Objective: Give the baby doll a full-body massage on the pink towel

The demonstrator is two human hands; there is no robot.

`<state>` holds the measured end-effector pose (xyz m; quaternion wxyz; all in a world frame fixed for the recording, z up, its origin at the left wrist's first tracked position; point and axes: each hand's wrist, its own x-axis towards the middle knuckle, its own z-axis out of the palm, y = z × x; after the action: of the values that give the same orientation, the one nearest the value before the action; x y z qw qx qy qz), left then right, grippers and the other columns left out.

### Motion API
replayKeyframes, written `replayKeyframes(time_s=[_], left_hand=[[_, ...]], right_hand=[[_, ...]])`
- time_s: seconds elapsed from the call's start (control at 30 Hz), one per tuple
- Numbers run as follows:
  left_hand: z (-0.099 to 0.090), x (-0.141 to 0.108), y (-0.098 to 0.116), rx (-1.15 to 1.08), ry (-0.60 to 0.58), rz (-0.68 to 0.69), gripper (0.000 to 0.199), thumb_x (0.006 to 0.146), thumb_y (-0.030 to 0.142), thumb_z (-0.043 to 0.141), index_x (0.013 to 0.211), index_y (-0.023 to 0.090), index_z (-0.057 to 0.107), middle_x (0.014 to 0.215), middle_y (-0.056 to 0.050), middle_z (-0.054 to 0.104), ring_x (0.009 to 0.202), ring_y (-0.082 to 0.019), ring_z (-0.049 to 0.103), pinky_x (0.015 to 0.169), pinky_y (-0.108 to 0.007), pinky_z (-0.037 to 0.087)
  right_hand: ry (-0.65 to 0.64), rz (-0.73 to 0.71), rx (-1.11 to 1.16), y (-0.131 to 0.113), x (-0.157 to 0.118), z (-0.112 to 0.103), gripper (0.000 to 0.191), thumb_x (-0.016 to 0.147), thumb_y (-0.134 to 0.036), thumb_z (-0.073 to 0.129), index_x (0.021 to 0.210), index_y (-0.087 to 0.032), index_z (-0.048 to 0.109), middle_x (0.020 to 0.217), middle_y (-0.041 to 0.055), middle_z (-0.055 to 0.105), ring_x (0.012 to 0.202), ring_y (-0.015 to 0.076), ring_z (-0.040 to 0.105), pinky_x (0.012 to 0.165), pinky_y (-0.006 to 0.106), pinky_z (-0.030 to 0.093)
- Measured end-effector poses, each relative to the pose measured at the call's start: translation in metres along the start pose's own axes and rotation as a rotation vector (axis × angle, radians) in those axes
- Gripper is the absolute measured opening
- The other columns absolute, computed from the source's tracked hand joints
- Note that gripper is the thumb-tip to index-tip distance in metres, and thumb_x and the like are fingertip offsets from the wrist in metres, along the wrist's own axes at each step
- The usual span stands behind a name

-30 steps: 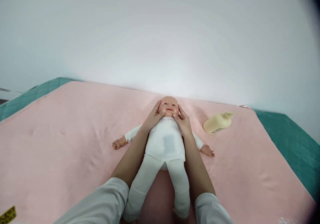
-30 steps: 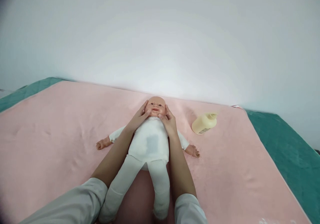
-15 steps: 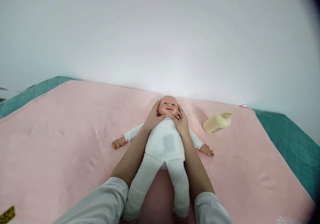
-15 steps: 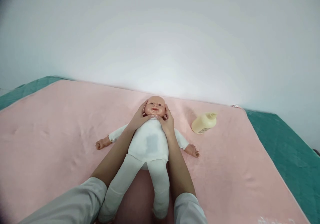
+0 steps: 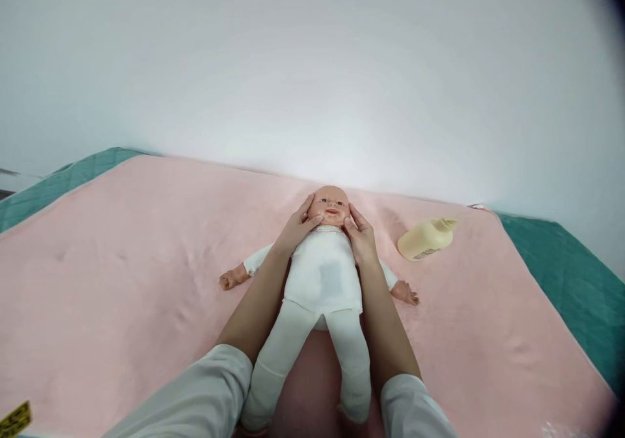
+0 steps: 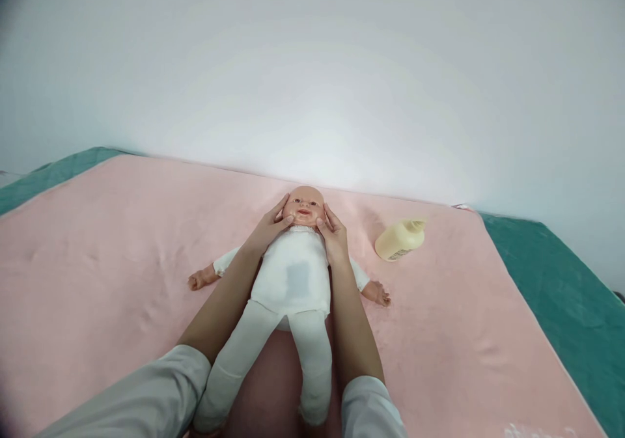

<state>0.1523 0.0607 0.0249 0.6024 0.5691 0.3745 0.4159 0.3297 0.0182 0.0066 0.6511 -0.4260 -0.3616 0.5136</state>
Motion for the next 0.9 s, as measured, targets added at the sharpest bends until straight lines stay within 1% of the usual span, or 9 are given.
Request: replayKeyframes(time_s=[0.07,0.23,0.37,0.53,0.63,0.7,0.77,0.83,0.9], left_hand=[[-0.001,0.001,-0.001,-0.013,0.003,-0.007,0.093,0.082,0.050,0.070,0.157,0.024,0.022,0.150,-0.008,0.047,0.136,-0.030,0.048,0.113,-0.043,0.041],[-0.001,0.003,-0.003,-0.082,0.019,-0.047,0.088,0.084,0.056,0.065,0.156,0.026,0.025,0.151,-0.005,0.046,0.135,-0.031,0.049,0.111,-0.045,0.044],[-0.001,0.005,-0.006,-0.108,0.024,-0.037,0.083,0.086,0.059,0.061,0.155,0.027,0.028,0.153,-0.005,0.043,0.135,-0.031,0.048,0.110,-0.045,0.044],[0.000,0.006,-0.009,-0.134,0.021,-0.043,0.076,0.090,0.061,0.054,0.154,0.030,0.029,0.155,-0.003,0.041,0.136,-0.028,0.049,0.108,-0.044,0.047],[0.000,0.005,-0.006,-0.154,0.026,-0.043,0.076,0.090,0.061,0.053,0.154,0.029,0.030,0.156,-0.004,0.039,0.138,-0.029,0.046,0.107,-0.043,0.048],[0.001,0.004,-0.004,-0.108,0.022,-0.023,0.077,0.089,0.061,0.054,0.155,0.028,0.030,0.157,-0.005,0.037,0.141,-0.029,0.042,0.110,-0.043,0.045],[0.002,0.003,-0.002,0.002,0.025,0.025,0.081,0.088,0.059,0.058,0.155,0.026,0.028,0.160,-0.006,0.031,0.144,-0.029,0.035,0.115,-0.043,0.038],[0.005,0.002,-0.002,0.118,0.031,0.084,0.088,0.085,0.056,0.064,0.157,0.024,0.023,0.163,-0.008,0.024,0.147,-0.029,0.030,0.119,-0.042,0.030],[0.007,0.002,-0.004,0.195,0.034,0.115,0.098,0.081,0.053,0.069,0.158,0.022,0.017,0.163,-0.011,0.020,0.148,-0.030,0.028,0.120,-0.042,0.028]], right_hand=[[-0.001,0.003,0.019,0.003,0.002,-0.001,0.083,0.074,-0.048,0.078,0.145,-0.020,0.045,0.142,0.0112,0.057,0.127,0.0264,0.059,0.113,0.047,0.044],[0.024,-0.025,0.042,0.002,0.003,-0.001,0.082,0.071,-0.049,0.079,0.143,-0.024,0.047,0.155,0.0082,0.041,0.133,0.0256,0.054,0.113,0.045,0.044],[0.032,0.028,0.039,-0.001,0.003,0.001,0.085,0.071,-0.051,0.079,0.144,-0.020,0.046,0.145,0.0121,0.054,0.128,0.0266,0.058,0.113,0.047,0.043],[0.047,0.005,0.010,-0.001,0.003,0.001,0.085,0.070,-0.054,0.078,0.143,-0.022,0.047,0.153,0.0098,0.043,0.135,0.0267,0.051,0.113,0.046,0.044],[0.014,-0.013,-0.023,-0.003,0.002,0.001,0.086,0.073,-0.052,0.077,0.146,-0.022,0.044,0.151,0.0105,0.046,0.134,0.0260,0.052,0.114,0.046,0.042],[0.003,-0.021,-0.068,-0.005,-0.001,0.002,0.088,0.072,-0.050,0.079,0.147,-0.021,0.042,0.151,0.0103,0.046,0.135,0.0260,0.052,0.115,0.045,0.041],[0.003,-0.021,-0.123,-0.008,-0.003,0.003,0.094,0.069,-0.047,0.081,0.148,-0.020,0.040,0.153,0.0101,0.044,0.136,0.0268,0.050,0.115,0.044,0.041],[0.003,-0.013,-0.170,-0.011,-0.004,0.005,0.100,0.066,-0.045,0.083,0.150,-0.019,0.037,0.152,0.0108,0.045,0.135,0.0278,0.051,0.115,0.045,0.042],[0.004,-0.007,-0.204,-0.012,-0.004,0.007,0.105,0.062,-0.045,0.085,0.151,-0.019,0.034,0.150,0.0111,0.048,0.133,0.0283,0.053,0.114,0.045,0.043]])
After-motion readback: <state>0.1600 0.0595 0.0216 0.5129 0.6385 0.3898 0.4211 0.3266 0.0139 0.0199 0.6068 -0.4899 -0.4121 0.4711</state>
